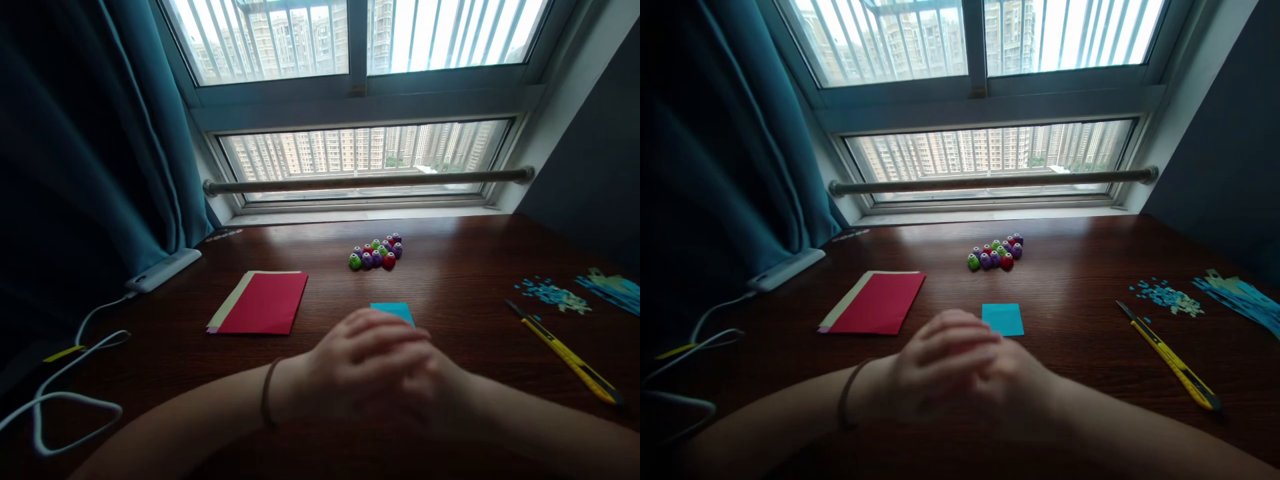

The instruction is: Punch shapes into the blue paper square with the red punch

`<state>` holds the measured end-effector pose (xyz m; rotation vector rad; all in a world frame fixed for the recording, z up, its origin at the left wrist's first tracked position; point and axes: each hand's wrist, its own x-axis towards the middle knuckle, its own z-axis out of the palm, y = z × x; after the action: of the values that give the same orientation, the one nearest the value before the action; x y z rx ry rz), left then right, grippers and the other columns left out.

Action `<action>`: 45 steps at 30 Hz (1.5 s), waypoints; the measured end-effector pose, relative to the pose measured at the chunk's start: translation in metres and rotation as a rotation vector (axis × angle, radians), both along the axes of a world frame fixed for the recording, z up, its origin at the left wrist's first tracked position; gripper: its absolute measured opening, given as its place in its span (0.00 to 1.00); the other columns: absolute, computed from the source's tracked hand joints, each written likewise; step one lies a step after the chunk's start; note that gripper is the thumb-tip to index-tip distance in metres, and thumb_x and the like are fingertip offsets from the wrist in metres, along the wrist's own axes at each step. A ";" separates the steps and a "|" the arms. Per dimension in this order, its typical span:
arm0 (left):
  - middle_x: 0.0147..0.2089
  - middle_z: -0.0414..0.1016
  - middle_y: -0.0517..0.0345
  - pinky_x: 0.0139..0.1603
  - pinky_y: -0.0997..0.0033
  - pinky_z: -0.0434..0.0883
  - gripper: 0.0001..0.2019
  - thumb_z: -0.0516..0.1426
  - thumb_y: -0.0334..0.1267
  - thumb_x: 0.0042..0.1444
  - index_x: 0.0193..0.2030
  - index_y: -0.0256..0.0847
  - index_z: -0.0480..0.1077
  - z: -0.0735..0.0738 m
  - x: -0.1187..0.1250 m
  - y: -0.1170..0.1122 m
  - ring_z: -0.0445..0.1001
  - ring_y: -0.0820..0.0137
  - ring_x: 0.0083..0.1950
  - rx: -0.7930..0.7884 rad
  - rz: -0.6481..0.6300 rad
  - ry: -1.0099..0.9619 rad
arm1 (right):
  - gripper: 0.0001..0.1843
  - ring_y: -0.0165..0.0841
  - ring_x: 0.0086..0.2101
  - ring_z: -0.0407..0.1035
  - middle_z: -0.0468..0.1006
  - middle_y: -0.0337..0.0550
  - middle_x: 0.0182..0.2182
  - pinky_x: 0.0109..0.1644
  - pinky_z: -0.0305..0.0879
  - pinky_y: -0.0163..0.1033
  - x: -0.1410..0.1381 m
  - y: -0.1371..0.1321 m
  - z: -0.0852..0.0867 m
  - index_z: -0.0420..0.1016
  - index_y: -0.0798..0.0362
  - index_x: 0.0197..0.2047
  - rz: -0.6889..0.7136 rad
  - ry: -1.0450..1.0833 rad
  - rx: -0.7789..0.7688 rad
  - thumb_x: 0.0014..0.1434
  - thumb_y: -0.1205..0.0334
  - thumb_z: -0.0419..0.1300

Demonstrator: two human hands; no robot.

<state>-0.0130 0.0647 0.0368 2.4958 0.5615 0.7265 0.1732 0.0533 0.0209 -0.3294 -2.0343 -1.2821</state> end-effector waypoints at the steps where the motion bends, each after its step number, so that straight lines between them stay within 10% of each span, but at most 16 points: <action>1: 0.52 0.66 0.49 0.51 0.58 0.65 0.15 0.51 0.42 0.58 0.51 0.45 0.63 0.002 0.000 0.013 0.64 0.61 0.53 0.034 0.033 -0.050 | 0.12 0.28 0.32 0.71 0.75 0.43 0.35 0.38 0.72 0.34 0.006 0.014 0.001 0.74 0.58 0.41 -0.025 0.022 -0.160 0.63 0.60 0.52; 6: 0.40 0.67 0.55 0.43 0.67 0.67 0.09 0.55 0.40 0.55 0.40 0.40 0.63 -0.023 0.008 0.059 0.67 0.67 0.41 -0.059 0.460 0.012 | 0.10 0.35 0.40 0.70 0.75 0.44 0.40 0.46 0.68 0.37 0.038 0.099 -0.014 0.73 0.53 0.43 -0.284 0.414 -1.011 0.57 0.65 0.59; 16: 0.43 0.62 0.53 0.48 0.59 0.61 0.24 0.64 0.51 0.39 0.40 0.41 0.65 -0.063 0.030 0.074 0.59 0.57 0.48 -0.075 0.523 0.149 | 0.20 0.43 0.46 0.63 0.69 0.51 0.47 0.49 0.62 0.45 0.037 0.148 -0.064 0.66 0.55 0.51 -0.467 0.599 -1.090 0.55 0.60 0.60; 33: 0.36 0.69 0.60 0.46 0.61 0.57 0.13 0.65 0.39 0.40 0.33 0.42 0.68 -0.058 0.023 0.076 0.64 0.61 0.43 -0.282 0.438 0.038 | 0.17 0.39 0.42 0.66 0.71 0.49 0.41 0.49 0.61 0.42 0.042 0.150 -0.070 0.68 0.57 0.43 -0.201 0.731 -1.202 0.46 0.74 0.55; 45: 0.31 0.72 0.56 0.33 0.71 0.67 0.13 0.60 0.41 0.47 0.36 0.34 0.70 -0.059 0.025 0.078 0.69 0.70 0.31 -0.730 0.285 -0.325 | 0.14 0.38 0.35 0.71 0.76 0.42 0.33 0.44 0.67 0.44 0.065 0.129 -0.048 0.72 0.52 0.43 -0.006 0.967 -1.410 0.51 0.61 0.60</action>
<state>0.0118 0.1425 -0.0222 1.6095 0.8795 0.8237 0.2377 0.1822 -0.0272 -1.2527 -1.6405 0.5292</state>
